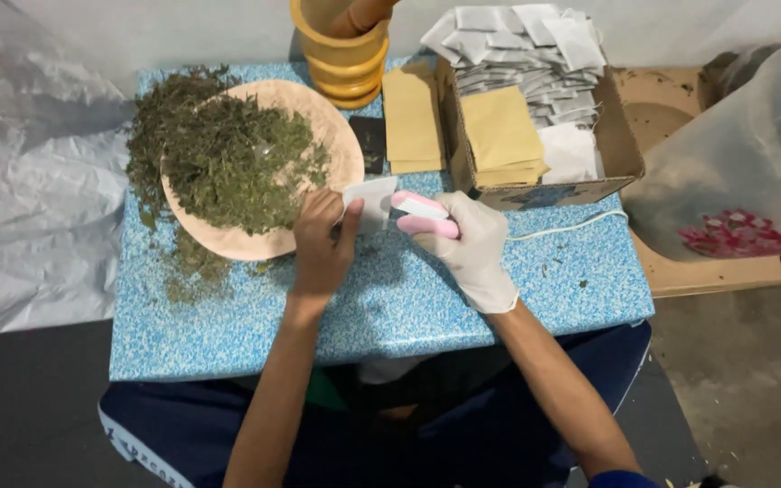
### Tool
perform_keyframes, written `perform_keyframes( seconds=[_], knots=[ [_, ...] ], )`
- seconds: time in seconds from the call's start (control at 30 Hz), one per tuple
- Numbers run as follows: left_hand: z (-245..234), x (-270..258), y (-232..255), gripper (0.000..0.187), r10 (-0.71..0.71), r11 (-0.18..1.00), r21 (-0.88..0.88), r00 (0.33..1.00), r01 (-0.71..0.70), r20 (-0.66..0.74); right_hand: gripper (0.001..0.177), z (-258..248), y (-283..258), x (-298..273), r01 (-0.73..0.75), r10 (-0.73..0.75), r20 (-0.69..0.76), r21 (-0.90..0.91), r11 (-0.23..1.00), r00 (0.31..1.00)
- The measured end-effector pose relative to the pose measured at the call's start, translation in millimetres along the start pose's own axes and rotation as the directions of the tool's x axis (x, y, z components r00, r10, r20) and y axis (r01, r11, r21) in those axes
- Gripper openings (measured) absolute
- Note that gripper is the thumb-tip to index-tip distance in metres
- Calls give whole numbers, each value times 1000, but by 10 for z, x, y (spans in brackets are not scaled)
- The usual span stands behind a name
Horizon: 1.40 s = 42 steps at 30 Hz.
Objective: The person packages dried tea leaves by placing them into small white pouches and sealing the pouches using a small pink heating tool.
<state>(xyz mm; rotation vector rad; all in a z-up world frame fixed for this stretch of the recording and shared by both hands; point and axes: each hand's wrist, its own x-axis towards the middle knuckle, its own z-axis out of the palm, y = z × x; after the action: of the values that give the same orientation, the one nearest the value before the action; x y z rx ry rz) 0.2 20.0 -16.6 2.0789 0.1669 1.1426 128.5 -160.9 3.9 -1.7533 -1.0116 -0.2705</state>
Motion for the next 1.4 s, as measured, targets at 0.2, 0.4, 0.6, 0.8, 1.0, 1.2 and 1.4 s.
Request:
perform_keyframes(
  seconds=[0.2, 0.4, 0.6, 0.8, 1.0, 1.2, 1.4],
  knots=[
    [-46, 15, 229, 37, 25, 1000, 3, 999, -25, 21, 40, 17, 0, -42, 82, -78, 50, -82, 993, 996],
    [89, -153, 4, 19, -13, 1000, -27, 998, 12, -63, 54, 55, 166, -110, 88, -82, 71, -88, 992, 994],
    [61, -118, 45, 22, -3, 999, -42, 998, 0, -63, 49, 71, 86, -87, 42, -41, 21, -65, 997, 999],
    [17, -2, 208, 28, 60, 995, -79, 995, -66, -81, 50, 85, 124, -91, 36, -37, -8, -81, 996, 999],
    [-46, 53, 287, 22, 95, 989, -107, 992, -104, -86, 55, 85, 28, -69, 3, -6, -49, -69, 998, 999],
    [-27, 64, 274, 22, 81, 990, -106, 992, -91, -98, 56, 93, 34, -63, -10, 5, -61, -76, 997, 998],
    [-5, 51, 215, 23, 70, 993, -90, 992, -79, -103, 55, 103, 77, -50, -16, 11, -53, -95, 995, 999]
  ],
)
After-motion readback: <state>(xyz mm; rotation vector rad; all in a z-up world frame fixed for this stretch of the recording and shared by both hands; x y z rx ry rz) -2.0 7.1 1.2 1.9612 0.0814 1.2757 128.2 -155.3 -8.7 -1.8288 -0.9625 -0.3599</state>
